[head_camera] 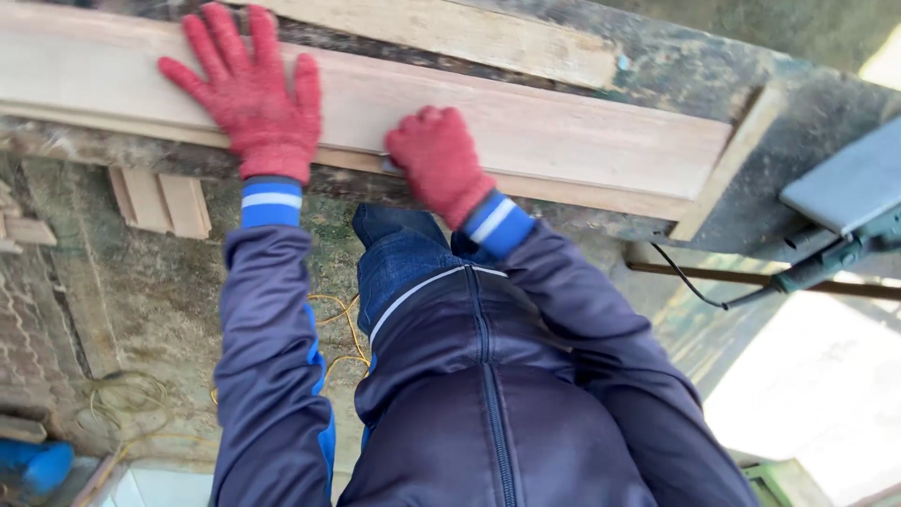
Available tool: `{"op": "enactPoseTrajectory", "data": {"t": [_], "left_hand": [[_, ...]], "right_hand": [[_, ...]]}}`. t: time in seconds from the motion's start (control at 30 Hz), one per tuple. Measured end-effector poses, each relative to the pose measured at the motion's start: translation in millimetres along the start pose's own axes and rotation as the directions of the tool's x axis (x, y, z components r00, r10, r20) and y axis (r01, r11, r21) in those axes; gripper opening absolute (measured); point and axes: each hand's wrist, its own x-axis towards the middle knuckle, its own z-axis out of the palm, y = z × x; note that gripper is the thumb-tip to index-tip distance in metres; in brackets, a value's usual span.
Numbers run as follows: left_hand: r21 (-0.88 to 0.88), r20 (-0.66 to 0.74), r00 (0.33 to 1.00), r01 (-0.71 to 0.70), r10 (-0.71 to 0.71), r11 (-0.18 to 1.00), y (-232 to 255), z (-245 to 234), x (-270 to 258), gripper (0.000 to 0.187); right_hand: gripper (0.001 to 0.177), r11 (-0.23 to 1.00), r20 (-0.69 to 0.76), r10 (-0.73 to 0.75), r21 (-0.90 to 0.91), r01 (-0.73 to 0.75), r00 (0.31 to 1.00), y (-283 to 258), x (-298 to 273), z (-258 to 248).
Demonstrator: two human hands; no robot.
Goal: Sanding a wooden plank using an orbital sander and manual sandpaper.
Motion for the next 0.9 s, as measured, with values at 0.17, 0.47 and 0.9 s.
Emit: {"op": "enactPoseTrajectory", "data": {"t": [0.17, 0.47, 0.9], "left_hand": [[-0.042, -0.177, 0.973, -0.156, 0.147, 0.987, -7.7, 6.7, -2.2, 0.065], [0.003, -0.195, 0.964, -0.186, 0.183, 0.983, -11.8, 11.7, 0.5, 0.064], [0.034, -0.174, 0.966, -0.19, 0.193, 0.981, -13.4, 14.4, 1.9, 0.062]], "right_hand": [[0.01, 0.999, 0.165, -0.025, -0.041, 0.032, 0.986, 69.5, -62.1, -37.2], [0.019, 0.968, 0.146, 0.209, -0.172, -0.183, 0.967, 175.1, -204.3, -115.9], [0.008, 0.99, 0.167, 0.137, -0.066, -0.127, 0.976, 154.0, -172.2, -98.2]]}}
